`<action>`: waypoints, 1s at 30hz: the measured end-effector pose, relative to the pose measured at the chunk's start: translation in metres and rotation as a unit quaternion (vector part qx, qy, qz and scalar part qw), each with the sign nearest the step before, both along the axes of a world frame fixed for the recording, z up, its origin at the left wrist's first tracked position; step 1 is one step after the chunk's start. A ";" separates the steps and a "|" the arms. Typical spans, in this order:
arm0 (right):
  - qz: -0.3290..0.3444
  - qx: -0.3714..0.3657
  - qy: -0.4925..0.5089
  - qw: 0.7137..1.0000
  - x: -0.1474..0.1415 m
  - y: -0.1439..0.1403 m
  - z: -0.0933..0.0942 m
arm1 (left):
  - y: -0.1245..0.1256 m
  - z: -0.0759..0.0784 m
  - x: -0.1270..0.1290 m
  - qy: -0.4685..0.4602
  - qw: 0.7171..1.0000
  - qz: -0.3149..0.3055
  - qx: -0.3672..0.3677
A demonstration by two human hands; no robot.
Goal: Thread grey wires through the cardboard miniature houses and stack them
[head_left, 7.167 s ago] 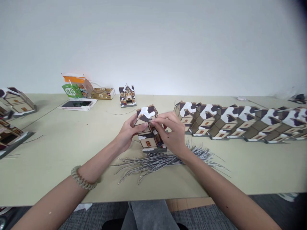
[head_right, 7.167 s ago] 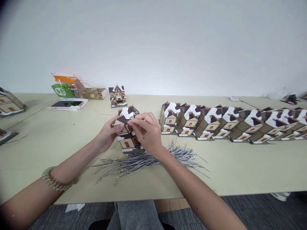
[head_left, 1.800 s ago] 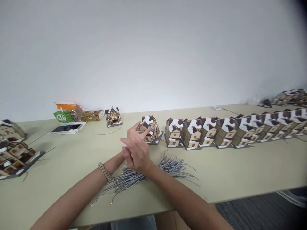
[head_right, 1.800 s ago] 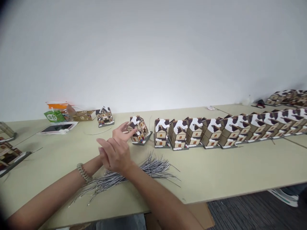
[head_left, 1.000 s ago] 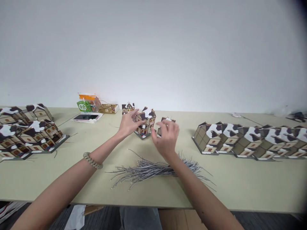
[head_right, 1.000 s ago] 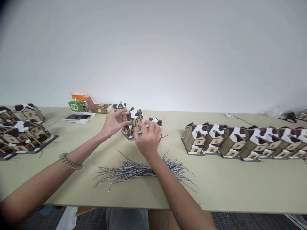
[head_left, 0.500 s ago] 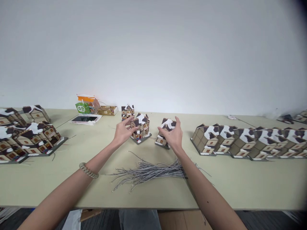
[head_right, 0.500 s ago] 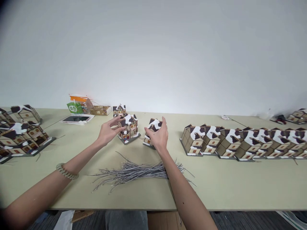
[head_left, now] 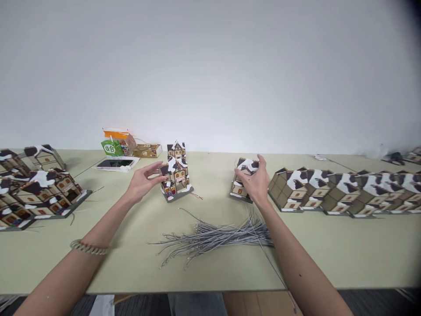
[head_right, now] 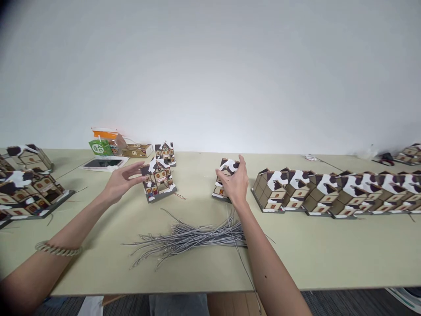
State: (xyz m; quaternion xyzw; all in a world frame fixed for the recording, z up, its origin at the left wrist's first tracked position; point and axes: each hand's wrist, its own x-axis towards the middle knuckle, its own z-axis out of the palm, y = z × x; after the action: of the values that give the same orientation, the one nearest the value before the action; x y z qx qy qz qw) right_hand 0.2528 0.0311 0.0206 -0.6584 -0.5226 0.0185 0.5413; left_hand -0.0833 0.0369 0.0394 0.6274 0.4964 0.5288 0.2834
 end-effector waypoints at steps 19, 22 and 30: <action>0.125 0.003 -0.230 0.965 0.003 -0.004 0.007 | -0.001 -0.020 0.003 -0.036 0.998 -0.051 -0.007; 0.120 -0.011 -0.236 0.964 0.013 -0.003 0.005 | -0.003 -0.024 0.005 -0.045 0.997 -0.062 0.005; 0.083 0.089 -0.302 0.946 0.005 -0.006 0.006 | -0.005 -0.029 0.013 -0.059 0.994 -0.091 0.013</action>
State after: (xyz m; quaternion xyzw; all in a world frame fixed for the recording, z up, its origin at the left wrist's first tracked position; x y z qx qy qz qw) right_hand 0.2583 0.0252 0.0269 -0.5370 -0.7137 -0.1828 0.4110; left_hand -0.0702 0.0319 0.0101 0.6414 0.4128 0.5430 0.3512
